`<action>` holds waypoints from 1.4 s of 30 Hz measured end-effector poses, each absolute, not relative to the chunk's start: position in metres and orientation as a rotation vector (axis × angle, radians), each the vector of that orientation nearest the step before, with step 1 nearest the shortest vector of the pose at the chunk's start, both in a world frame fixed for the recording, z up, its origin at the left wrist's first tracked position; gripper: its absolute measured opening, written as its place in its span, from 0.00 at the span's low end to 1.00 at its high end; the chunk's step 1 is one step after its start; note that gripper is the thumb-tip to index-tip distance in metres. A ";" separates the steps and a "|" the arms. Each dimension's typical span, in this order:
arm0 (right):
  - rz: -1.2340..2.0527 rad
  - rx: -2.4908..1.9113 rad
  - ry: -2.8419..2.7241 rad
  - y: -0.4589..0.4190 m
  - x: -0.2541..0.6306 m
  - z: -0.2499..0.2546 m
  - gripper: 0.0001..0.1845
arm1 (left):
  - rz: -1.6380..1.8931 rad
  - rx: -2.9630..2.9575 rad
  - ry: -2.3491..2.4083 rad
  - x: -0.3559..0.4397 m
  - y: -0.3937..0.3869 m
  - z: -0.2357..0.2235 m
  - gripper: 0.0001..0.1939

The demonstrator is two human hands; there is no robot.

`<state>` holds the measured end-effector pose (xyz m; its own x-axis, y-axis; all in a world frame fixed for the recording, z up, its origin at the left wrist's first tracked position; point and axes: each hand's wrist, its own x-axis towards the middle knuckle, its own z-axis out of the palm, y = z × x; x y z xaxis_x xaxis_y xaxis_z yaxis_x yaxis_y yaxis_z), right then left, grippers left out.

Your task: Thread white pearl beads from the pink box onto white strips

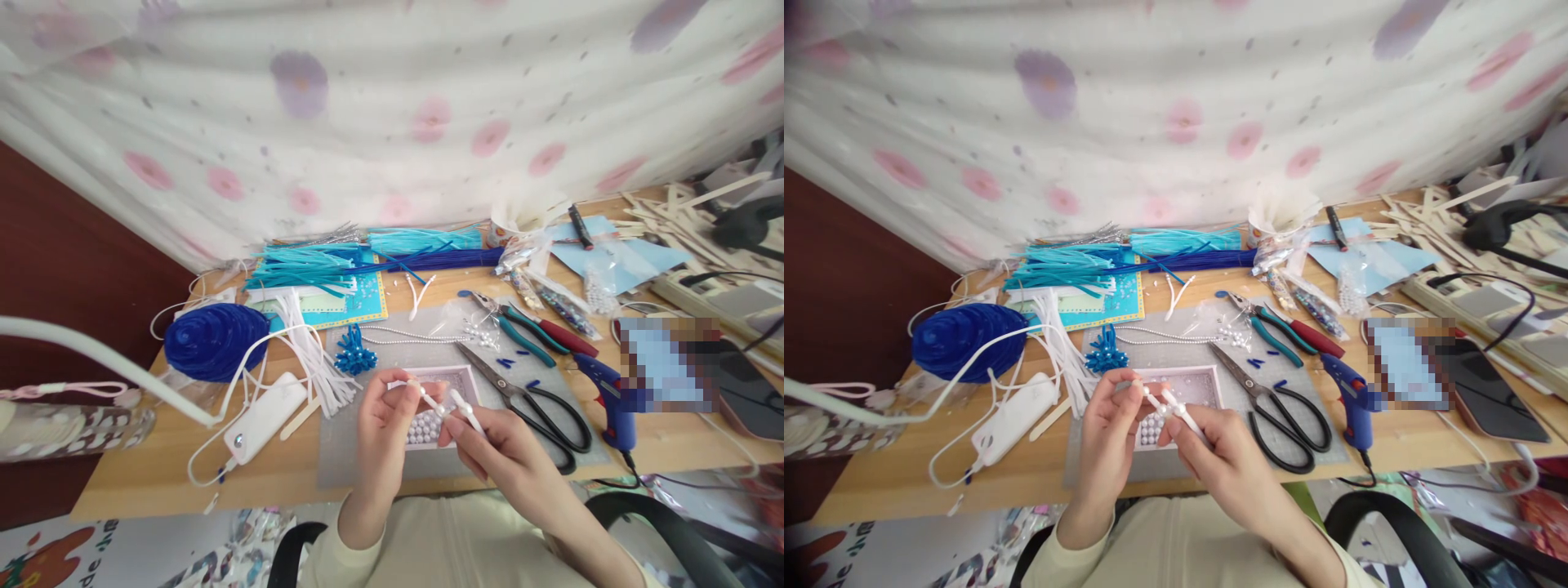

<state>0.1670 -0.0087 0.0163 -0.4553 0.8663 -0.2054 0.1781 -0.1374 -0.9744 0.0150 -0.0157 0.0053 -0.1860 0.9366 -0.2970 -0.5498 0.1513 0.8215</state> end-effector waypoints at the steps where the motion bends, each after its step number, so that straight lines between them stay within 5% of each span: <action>1: 1.637 -1.176 -1.589 -0.009 0.167 0.016 0.33 | 1.438 0.496 1.082 0.015 -0.016 0.004 0.19; 18: 1.739 -1.143 -1.457 -0.008 0.159 0.013 0.32 | 1.590 0.875 1.171 0.022 -0.022 -0.010 0.13; 42: 1.513 -1.064 -1.887 -0.015 0.166 0.016 0.21 | 1.333 0.330 0.837 0.003 -0.011 0.006 0.14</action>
<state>0.1657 -0.0154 0.0163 -0.5734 0.8142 -0.0912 0.2657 0.0795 -0.9608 0.0033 -0.0112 0.0061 0.0063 0.9390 -0.3440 -0.7177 0.2438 0.6523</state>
